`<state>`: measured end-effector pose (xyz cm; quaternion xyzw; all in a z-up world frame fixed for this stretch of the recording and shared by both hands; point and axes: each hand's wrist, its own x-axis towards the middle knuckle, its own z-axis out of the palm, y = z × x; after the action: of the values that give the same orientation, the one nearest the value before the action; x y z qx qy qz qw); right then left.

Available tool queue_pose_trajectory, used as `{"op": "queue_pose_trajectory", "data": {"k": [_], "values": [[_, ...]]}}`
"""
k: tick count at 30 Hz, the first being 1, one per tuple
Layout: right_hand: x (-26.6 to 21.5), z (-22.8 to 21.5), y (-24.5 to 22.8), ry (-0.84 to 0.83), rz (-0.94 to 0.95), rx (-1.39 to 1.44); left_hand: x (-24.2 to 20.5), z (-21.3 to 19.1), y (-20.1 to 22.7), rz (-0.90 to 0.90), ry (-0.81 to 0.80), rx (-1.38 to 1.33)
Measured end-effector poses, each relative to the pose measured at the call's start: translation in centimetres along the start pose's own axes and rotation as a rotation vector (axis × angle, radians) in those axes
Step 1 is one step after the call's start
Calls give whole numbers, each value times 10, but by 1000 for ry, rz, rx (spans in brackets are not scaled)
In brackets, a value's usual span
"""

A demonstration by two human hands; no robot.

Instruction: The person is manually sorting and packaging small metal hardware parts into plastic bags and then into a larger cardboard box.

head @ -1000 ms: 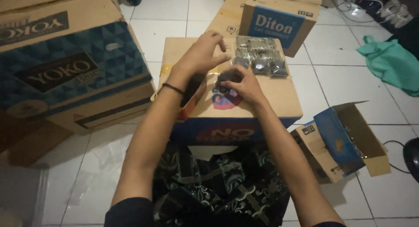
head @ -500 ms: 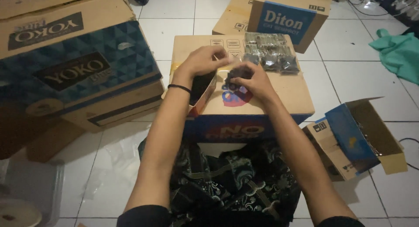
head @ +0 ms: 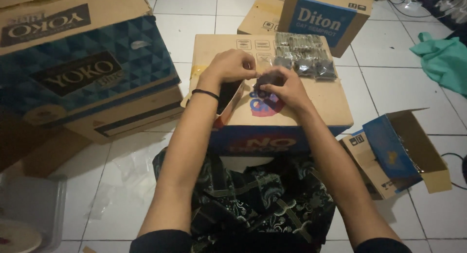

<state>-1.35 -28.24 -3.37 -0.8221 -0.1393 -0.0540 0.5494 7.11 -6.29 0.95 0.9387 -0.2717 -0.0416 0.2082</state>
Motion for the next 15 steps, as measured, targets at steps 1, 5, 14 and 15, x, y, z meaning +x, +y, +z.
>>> {"op": "queue_pose_trajectory", "data": {"k": [1, 5, 14, 15], "values": [[-1, 1, -1, 0, 3, -2, -3, -1, 2, 1, -2, -3], [-2, 2, -3, 9, -10, -12, -3, -2, 5, -16, 1, -41], [-6, 5, -12, 27, -20, -23, 14, -6, -9, -109, 16, 32], [-8, 6, -10, 31, -29, -2, 14, -8, -7, -123, 12, 22]]}}
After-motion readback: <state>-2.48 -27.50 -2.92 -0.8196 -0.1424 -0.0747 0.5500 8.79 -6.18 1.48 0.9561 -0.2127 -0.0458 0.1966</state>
